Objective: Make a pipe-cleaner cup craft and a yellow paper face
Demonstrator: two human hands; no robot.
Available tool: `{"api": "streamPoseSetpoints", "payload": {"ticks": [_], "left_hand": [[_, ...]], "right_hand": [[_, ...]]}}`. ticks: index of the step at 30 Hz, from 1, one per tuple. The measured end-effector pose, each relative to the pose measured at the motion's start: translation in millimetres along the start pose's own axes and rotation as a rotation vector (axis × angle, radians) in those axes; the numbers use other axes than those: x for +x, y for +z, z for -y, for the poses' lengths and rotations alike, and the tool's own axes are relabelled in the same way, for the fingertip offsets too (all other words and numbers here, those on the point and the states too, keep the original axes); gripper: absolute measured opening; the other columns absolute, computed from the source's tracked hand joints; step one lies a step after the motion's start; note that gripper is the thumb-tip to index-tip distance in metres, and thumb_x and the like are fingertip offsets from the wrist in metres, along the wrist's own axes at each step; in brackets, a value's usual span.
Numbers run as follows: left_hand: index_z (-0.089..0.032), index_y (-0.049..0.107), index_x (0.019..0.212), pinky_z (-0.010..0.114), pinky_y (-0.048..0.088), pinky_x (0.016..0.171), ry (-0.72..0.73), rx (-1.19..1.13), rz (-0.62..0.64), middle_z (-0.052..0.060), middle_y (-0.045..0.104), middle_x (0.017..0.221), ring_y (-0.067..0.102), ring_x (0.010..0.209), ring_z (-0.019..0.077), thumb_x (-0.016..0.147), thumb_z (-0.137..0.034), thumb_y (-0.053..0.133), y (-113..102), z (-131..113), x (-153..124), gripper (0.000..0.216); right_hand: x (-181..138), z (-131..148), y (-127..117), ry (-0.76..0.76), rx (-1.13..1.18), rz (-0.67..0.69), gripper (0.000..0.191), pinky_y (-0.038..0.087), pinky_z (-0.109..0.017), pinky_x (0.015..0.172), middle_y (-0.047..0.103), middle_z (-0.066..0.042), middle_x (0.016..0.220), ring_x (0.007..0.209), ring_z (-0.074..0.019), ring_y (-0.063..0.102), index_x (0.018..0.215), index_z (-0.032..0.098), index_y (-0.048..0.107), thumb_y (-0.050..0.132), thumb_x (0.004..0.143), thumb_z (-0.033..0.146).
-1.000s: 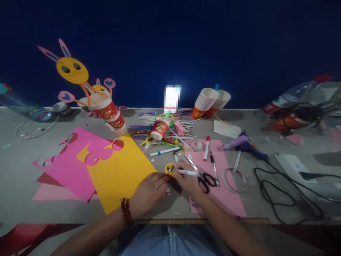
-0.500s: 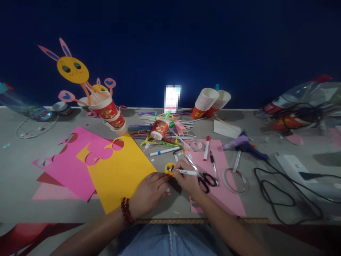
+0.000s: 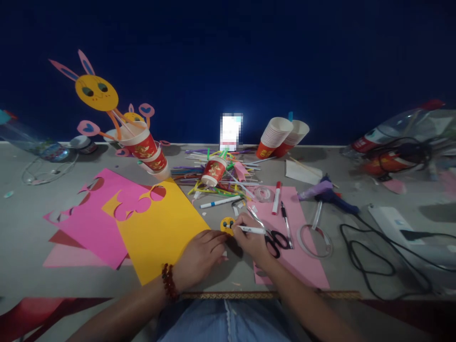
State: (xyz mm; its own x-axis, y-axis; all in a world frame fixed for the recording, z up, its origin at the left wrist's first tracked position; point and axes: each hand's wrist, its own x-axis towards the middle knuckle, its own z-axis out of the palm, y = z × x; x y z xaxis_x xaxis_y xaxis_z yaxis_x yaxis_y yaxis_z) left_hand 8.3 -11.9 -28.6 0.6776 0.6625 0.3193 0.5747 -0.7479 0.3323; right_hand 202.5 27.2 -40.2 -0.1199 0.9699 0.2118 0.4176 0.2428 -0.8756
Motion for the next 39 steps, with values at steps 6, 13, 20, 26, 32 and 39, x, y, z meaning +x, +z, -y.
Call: {"api": "streamPoseSetpoints", "payload": {"ticks": [6, 13, 20, 26, 32, 39], "left_hand": [[-0.016, 0.062, 0.099, 0.041, 0.054, 0.094, 0.006, -0.008, 0.001, 0.008, 0.070, 0.122, 0.064, 0.113, 0.0242, 0.101, -0.026, 0.051, 0.0, 0.3, 0.2, 0.015], [-0.016, 0.062, 0.103, 0.041, 0.054, 0.095, -0.001, -0.007, 0.016, 0.010, 0.070, 0.120, 0.063, 0.114, 0.0235, 0.100, -0.026, 0.052, 0.9, 0.6, -0.9, 0.014], [-0.017, 0.062, 0.100, 0.040, 0.055, 0.094, -0.002, 0.001, 0.007, 0.008, 0.070, 0.121, 0.065, 0.113, 0.0239, 0.101, -0.025, 0.048, 0.1, 0.5, 0.1, 0.016], [-0.017, 0.062, 0.100, 0.041, 0.055, 0.095, -0.001, -0.004, 0.010, 0.009, 0.070, 0.122, 0.064, 0.115, 0.0231, 0.100, -0.025, 0.051, 0.2, 0.4, -0.2, 0.014], [-0.017, 0.062, 0.101, 0.040, 0.055, 0.094, -0.007, 0.008, 0.021, 0.008, 0.070, 0.122, 0.064, 0.114, 0.0236, 0.101, -0.025, 0.049, -1.4, -0.1, 0.1, 0.016], [-0.016, 0.061, 0.102, 0.041, 0.055, 0.094, 0.000, -0.001, 0.005, 0.008, 0.070, 0.121, 0.064, 0.114, 0.0238, 0.100, -0.025, 0.052, -1.1, 0.1, -0.3, 0.013]], "right_hand": [[-0.3, -1.4, -0.3, -0.005, -0.004, -0.011, 0.018, 0.038, -0.026, 0.057, 0.052, 0.004, 0.059, 0.056, -0.0137, 0.049, 0.065, 0.023, 0.050, 0.050, 0.082, 0.018], [-0.1, -1.0, -0.6, 0.000, -0.025, -0.003, 0.018, 0.038, -0.026, 0.057, 0.053, 0.004, 0.059, 0.056, -0.0137, 0.050, 0.065, 0.023, 0.051, 0.051, 0.081, 0.018], [0.3, 0.3, -0.2, -0.014, -0.017, -0.013, 0.018, 0.038, -0.026, 0.056, 0.052, 0.004, 0.059, 0.056, -0.0135, 0.049, 0.064, 0.023, 0.049, 0.050, 0.081, 0.017], [-0.3, -0.5, 0.5, -0.016, 0.002, -0.019, 0.018, 0.038, -0.026, 0.057, 0.052, 0.004, 0.059, 0.056, -0.0136, 0.049, 0.065, 0.023, 0.049, 0.050, 0.083, 0.018], [-0.4, -0.2, 0.3, -0.005, -0.019, -0.017, 0.018, 0.037, -0.026, 0.056, 0.052, 0.004, 0.059, 0.056, -0.0135, 0.049, 0.065, 0.023, 0.049, 0.050, 0.082, 0.018], [0.9, 1.6, 0.0, 0.005, -0.019, -0.002, 0.018, 0.038, -0.026, 0.056, 0.051, 0.004, 0.058, 0.055, -0.0139, 0.049, 0.064, 0.023, 0.048, 0.050, 0.081, 0.019]]}}
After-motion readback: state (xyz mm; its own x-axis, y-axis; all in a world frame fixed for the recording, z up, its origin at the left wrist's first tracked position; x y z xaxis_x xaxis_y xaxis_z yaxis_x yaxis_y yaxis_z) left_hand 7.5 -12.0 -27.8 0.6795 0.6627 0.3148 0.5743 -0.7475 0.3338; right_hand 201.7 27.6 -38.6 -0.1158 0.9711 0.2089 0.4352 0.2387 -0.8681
